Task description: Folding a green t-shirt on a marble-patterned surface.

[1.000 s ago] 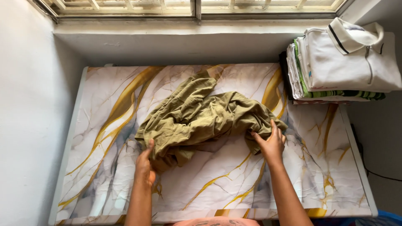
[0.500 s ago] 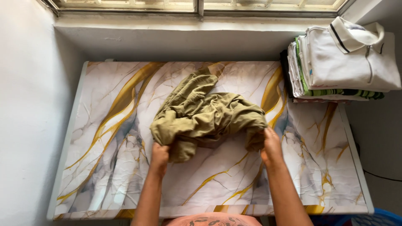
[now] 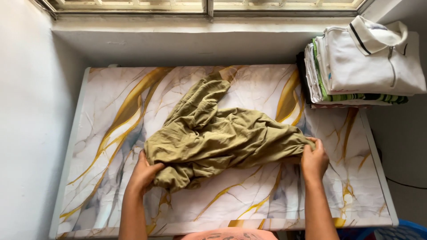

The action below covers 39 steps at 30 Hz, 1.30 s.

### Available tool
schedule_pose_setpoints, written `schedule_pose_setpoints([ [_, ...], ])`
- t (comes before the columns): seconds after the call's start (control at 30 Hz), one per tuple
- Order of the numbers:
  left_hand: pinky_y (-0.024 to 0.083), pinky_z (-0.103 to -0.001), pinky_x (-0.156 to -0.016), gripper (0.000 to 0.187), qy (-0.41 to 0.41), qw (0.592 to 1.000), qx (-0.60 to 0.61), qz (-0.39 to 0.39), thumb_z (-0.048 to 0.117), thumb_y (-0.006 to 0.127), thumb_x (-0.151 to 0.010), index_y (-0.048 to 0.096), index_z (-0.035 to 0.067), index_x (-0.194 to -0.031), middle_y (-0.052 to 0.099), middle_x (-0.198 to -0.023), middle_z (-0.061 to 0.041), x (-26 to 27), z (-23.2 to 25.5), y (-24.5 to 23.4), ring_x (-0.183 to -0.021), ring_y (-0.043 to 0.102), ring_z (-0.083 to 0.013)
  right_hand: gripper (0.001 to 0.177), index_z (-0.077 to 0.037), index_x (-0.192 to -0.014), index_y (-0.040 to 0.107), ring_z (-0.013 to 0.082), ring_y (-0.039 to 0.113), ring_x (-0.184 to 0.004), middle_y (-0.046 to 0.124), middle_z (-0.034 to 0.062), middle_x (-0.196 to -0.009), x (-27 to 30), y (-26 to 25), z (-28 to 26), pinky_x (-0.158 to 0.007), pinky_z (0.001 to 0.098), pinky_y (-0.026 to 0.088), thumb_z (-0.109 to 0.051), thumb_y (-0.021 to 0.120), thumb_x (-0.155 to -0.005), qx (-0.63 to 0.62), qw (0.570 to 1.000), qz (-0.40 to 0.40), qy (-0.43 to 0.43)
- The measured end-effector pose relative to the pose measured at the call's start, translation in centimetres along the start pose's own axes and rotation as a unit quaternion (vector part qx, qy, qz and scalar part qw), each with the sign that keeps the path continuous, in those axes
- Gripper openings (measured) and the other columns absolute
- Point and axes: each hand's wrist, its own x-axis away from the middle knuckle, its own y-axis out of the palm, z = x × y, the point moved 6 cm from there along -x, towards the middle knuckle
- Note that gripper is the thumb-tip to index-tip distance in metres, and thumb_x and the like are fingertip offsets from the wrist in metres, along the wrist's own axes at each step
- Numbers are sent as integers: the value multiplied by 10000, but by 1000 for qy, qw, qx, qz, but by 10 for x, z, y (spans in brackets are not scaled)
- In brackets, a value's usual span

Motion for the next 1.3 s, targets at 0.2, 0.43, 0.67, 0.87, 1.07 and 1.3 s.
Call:
schedule_pose_setpoints([
  [0.2, 353, -504, -1122, 1077, 12, 946, -314, 74, 393, 945, -682, 360, 190, -1564, 418, -1461, -201, 26, 76, 3, -1389, 377, -381, 466, -238, -1226, 726, 342, 533, -1230, 659, 65, -1258, 14, -18, -75, -1029, 540, 377, -119, 709, -775, 96, 988, -36, -111],
  [0.43, 552, -461, -1005, 702, 149, 951, -265, 62, 467, 592, -915, 478, 222, -1563, 647, -1350, -136, -46, 92, 73, -1105, 706, -313, 520, -260, -1389, 655, 326, 555, -1350, 631, 60, -1416, 22, 33, -119, -1135, 495, 422, -126, 717, -890, 19, 968, -95, -231],
  [0.67, 566, -483, -846, 1004, 103, 892, -434, 71, 638, 776, -792, 353, 70, -1504, 551, -1395, -207, -51, 92, 116, -1161, 622, -377, 1197, -325, -1576, 294, 411, 593, -1184, 518, 212, -1393, 26, 39, -118, -974, 471, 501, -100, 919, -579, 130, 937, -305, -110],
  [0.87, 557, -502, -873, 441, 90, 921, -351, 142, 305, 692, -789, 717, 222, -1221, 737, -1082, -188, -61, 80, 74, -1029, 699, -396, 575, -228, -1234, 722, 315, 719, -1100, 768, 136, -1145, 20, 39, -71, -940, 438, 550, -138, 811, -673, 195, 894, -393, -90],
  [1.07, 530, -452, -815, 371, 77, 952, -232, 184, 207, 832, -733, 707, 57, -1048, 740, -989, -200, -77, 98, 27, -926, 694, -363, 480, -89, -1146, 742, 281, 766, -958, 795, 148, -1024, -20, 20, -51, -885, 413, 575, -130, 797, -670, 85, 930, -357, -29],
  [1.3, 435, -326, -674, 342, 181, 979, 5, 99, 211, 890, -780, 616, 34, -884, 607, -799, -45, -76, 113, 27, -747, 528, -156, 368, -39, -1065, 776, 110, 625, -911, 744, 6, -945, -44, 0, -73, -824, 263, 443, -351, 798, -872, -205, 910, -356, 63],
])
